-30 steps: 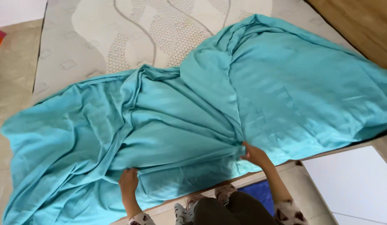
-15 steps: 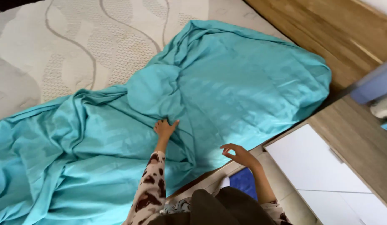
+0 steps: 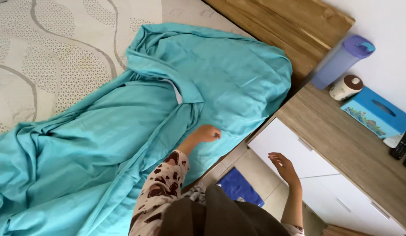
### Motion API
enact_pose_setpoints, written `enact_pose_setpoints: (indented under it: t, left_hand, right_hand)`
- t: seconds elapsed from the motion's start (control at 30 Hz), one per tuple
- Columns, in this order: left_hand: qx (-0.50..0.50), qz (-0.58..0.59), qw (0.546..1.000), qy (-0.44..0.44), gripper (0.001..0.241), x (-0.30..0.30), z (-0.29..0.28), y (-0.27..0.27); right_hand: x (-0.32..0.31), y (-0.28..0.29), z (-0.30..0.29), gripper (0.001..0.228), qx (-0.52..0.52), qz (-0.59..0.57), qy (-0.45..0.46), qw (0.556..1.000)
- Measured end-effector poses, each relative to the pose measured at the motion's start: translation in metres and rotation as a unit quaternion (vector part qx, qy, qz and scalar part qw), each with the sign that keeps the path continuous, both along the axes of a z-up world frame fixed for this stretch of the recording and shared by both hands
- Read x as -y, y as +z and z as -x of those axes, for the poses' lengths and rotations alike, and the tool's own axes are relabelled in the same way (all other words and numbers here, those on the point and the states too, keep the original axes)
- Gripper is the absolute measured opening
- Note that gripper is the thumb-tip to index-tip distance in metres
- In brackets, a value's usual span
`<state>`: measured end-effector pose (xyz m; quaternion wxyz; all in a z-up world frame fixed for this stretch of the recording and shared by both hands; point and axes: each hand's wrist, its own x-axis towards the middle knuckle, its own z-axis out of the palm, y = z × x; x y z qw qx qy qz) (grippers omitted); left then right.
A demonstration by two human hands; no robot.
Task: The person folds a light blue pillowcase and a matching sheet on a bed. They then remove a larger light blue fitted sheet from the mattress, shake it out, and fold it into a compact bundle before placing it on a stool.
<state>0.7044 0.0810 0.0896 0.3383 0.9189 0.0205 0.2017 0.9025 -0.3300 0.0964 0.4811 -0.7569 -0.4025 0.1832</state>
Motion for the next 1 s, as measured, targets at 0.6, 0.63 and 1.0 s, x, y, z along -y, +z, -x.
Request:
enact_pose_setpoints:
  t: [0.6,0.63,1.0]
  left_hand:
    - [0.019,-0.114,0.978,0.173,0.014,0.068,0.081,-0.069]
    - [-0.013,-0.126,0.981,0.145,0.013,0.090,0.093,-0.065]
    - [0.103,-0.106,0.965,0.218,0.018,0.125,0.155,-0.064]
  right_hand:
    - [0.088,-0.153,0.047,0.019,-0.006,-0.061,-0.110,0.992]
    - [0.051,-0.140,0.055,0.019,-0.001,-0.080,-0.046,0.996]
    - [-0.249,-0.022,0.197,0.059,0.230,-0.101,0.144,0.957]
